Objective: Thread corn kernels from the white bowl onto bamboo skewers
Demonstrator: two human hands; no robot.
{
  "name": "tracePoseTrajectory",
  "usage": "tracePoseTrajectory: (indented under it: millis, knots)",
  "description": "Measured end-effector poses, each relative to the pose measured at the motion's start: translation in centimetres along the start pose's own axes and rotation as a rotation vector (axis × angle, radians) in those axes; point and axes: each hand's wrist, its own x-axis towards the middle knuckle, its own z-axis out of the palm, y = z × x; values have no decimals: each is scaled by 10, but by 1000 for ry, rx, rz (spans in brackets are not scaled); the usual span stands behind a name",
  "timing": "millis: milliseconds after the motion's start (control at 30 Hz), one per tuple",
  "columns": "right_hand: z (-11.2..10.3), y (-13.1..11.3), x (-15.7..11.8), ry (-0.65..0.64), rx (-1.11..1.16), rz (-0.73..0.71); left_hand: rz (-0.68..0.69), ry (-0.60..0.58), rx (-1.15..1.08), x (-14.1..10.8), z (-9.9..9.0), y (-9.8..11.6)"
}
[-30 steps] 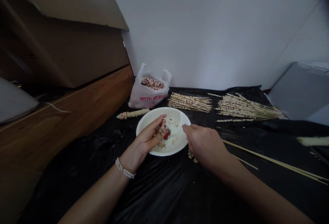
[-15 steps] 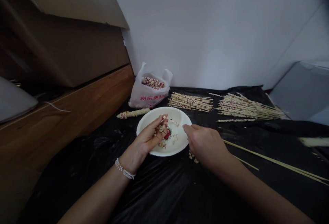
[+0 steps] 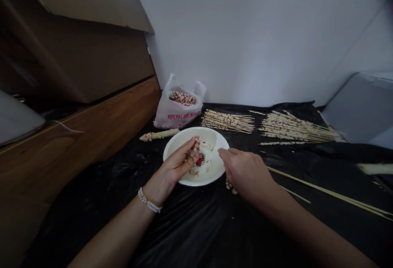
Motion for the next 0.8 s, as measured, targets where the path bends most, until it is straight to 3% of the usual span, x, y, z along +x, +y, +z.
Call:
tracePoseTrajectory:
  millis: [400, 800]
  knots:
    - [-1, -1, -2, 8, -23, -1, 14, 18, 15, -2, 1, 0]
    - [5, -7, -3, 53, -36, -46, 0, -46, 24, -3, 1, 0]
